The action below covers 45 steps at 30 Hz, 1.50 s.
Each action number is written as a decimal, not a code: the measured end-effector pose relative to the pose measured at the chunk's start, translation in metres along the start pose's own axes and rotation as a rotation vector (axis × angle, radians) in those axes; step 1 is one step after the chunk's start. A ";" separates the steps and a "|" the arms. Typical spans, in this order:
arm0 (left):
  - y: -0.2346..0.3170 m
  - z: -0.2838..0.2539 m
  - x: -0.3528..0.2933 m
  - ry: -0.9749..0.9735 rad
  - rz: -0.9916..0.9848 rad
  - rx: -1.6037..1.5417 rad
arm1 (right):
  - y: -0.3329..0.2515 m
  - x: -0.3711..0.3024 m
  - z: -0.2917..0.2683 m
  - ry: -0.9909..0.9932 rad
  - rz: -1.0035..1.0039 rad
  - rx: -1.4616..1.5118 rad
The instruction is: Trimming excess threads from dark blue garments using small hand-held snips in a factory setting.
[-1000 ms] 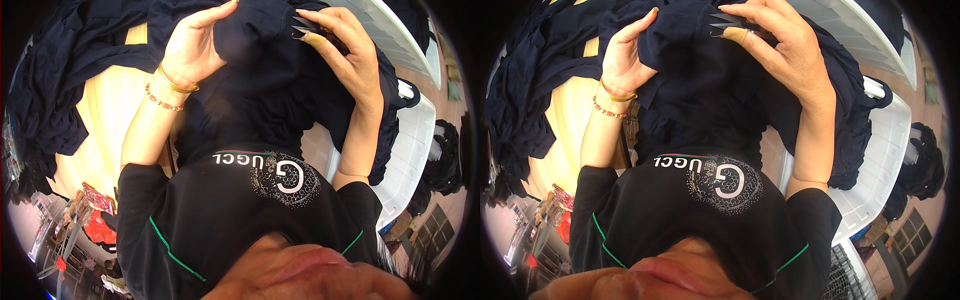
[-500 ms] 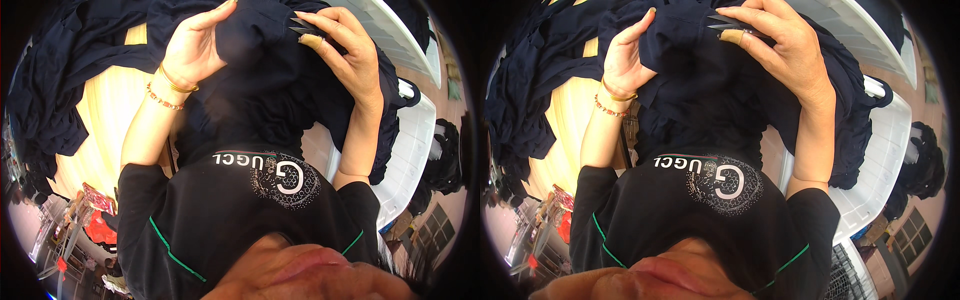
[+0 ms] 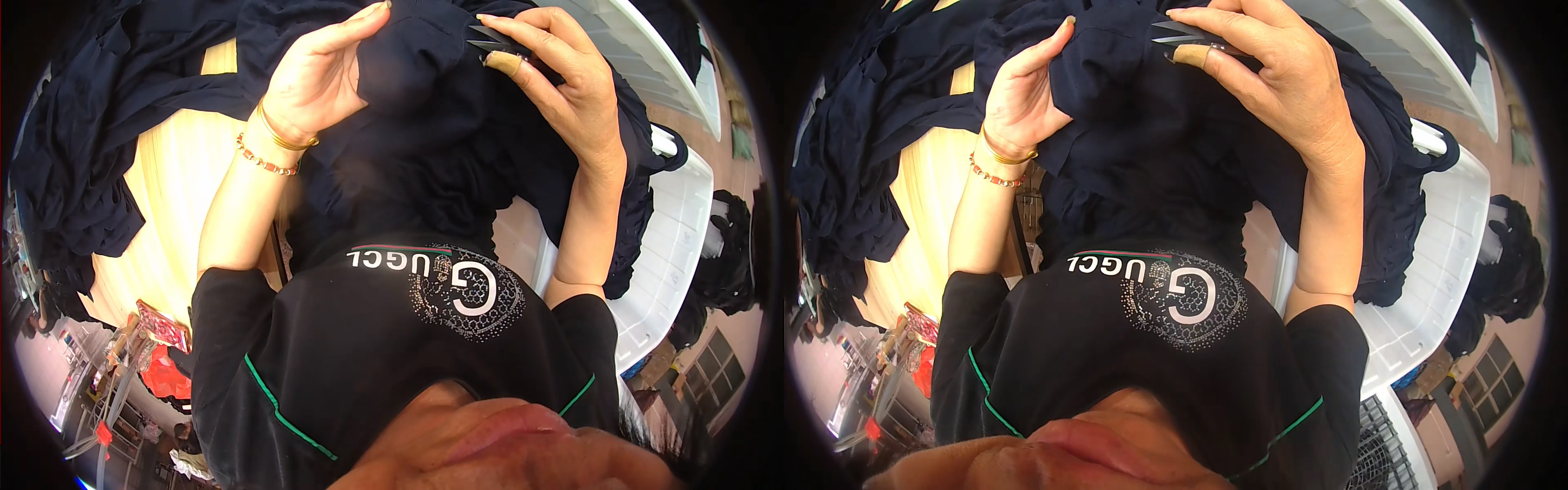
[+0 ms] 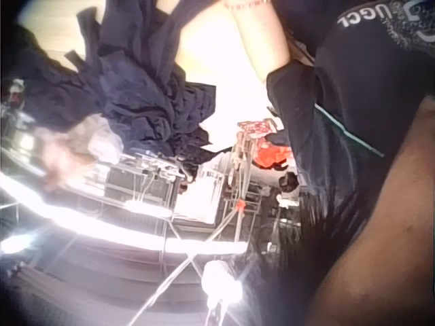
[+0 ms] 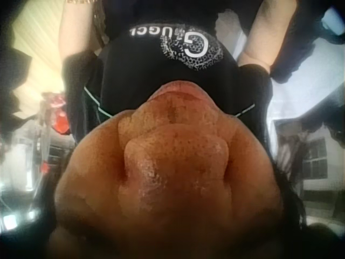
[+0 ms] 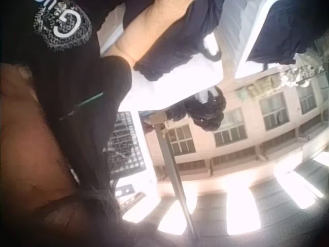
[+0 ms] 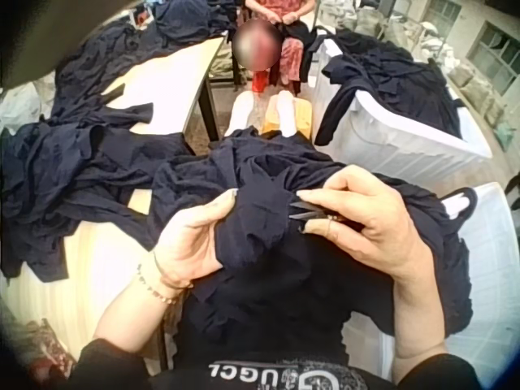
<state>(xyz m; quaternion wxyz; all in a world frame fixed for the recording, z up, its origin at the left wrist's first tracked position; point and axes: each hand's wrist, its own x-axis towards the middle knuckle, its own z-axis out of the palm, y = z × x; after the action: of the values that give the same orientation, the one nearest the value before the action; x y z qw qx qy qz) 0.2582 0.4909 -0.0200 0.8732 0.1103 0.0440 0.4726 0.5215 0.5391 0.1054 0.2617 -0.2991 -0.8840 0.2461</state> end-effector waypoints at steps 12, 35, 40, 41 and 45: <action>-0.002 -0.008 -0.003 -0.055 0.019 -0.035 | 0.004 -0.002 0.001 0.007 -0.029 0.090; -0.006 0.013 0.003 0.000 0.087 0.223 | 0.007 -0.006 -0.005 0.196 -0.016 0.042; -0.025 0.054 0.005 0.297 0.258 0.827 | 0.025 -0.015 -0.004 0.046 -0.119 0.068; -0.025 0.057 0.004 0.290 0.246 0.912 | 0.023 -0.014 -0.003 0.047 -0.154 0.064; -0.018 0.057 0.026 -0.344 0.610 1.102 | 0.008 -0.013 -0.003 0.078 -0.169 0.037</action>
<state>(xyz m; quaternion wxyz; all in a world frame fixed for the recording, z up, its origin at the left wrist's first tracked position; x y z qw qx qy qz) 0.2977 0.4942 0.0320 0.5101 0.6233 0.1062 0.5831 0.5357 0.5368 0.0991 0.3213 -0.2279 -0.8905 0.2276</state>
